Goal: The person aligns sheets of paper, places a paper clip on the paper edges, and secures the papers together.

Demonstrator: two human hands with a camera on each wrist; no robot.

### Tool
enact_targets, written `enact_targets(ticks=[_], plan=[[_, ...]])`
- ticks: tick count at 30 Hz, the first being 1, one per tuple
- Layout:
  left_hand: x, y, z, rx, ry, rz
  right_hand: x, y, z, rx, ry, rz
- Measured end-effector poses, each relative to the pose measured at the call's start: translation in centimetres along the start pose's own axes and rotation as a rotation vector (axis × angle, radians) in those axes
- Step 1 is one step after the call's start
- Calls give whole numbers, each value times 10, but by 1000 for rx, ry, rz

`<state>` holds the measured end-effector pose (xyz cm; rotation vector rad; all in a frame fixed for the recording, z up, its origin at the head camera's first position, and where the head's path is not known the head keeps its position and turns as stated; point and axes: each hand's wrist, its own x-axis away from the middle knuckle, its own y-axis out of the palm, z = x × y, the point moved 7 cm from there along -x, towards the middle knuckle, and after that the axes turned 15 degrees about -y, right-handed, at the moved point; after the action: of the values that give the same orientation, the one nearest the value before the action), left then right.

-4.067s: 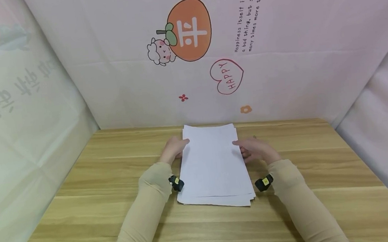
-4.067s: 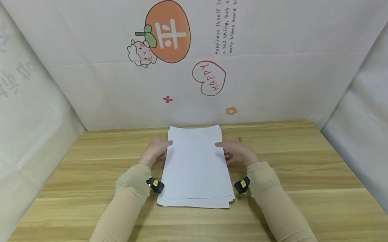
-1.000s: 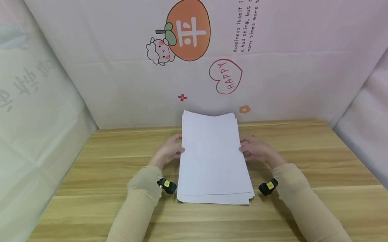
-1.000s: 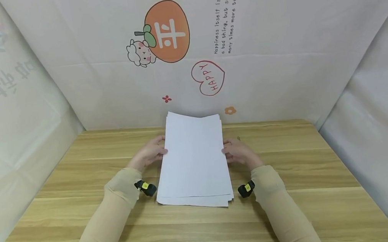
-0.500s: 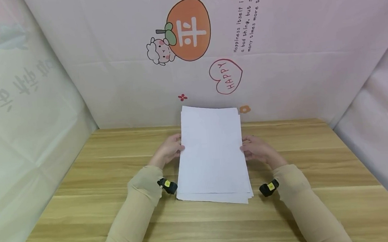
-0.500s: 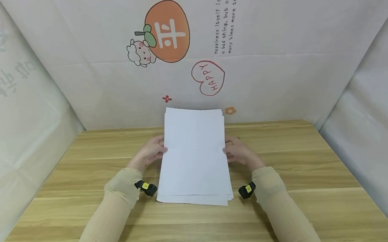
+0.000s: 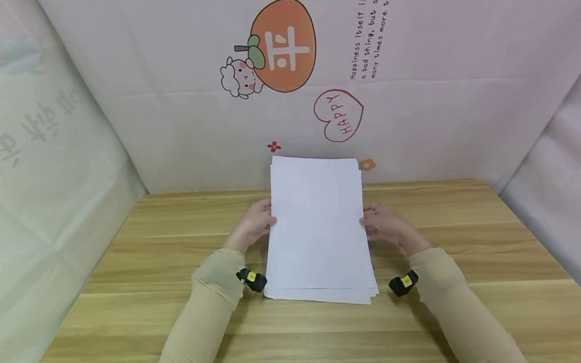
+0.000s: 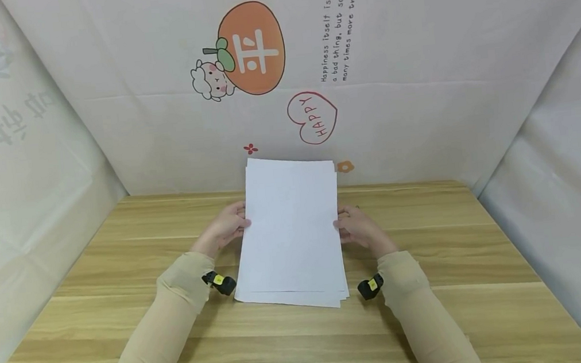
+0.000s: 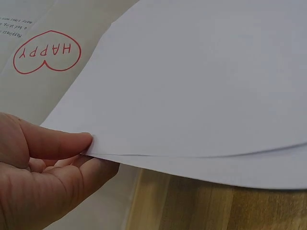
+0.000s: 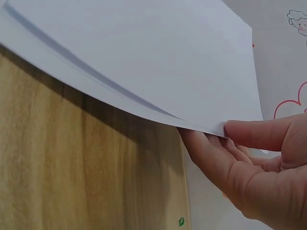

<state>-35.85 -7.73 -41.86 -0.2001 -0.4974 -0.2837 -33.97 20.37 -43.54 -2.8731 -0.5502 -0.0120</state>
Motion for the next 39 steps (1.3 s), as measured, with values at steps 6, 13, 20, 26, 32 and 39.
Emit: enact_targets(ticks=[6,13,20,26,32,39], plan=[[0,-1,0,16,8,16,2,0,-3,-24,-20,2],[6,-1,5,37,15,23,4,0,-9,-26,-52,4],[9,-1,10,44,42,37,6,-3,-13,-14,-67,27],[13,1,16,43,67,51,6,-3,-16,-18,-81,49],[17,2,21,62,88,57,8,-4,-23,-22,-95,87],[23,4,26,63,117,64,12,-3,-31,-8,-116,114]])
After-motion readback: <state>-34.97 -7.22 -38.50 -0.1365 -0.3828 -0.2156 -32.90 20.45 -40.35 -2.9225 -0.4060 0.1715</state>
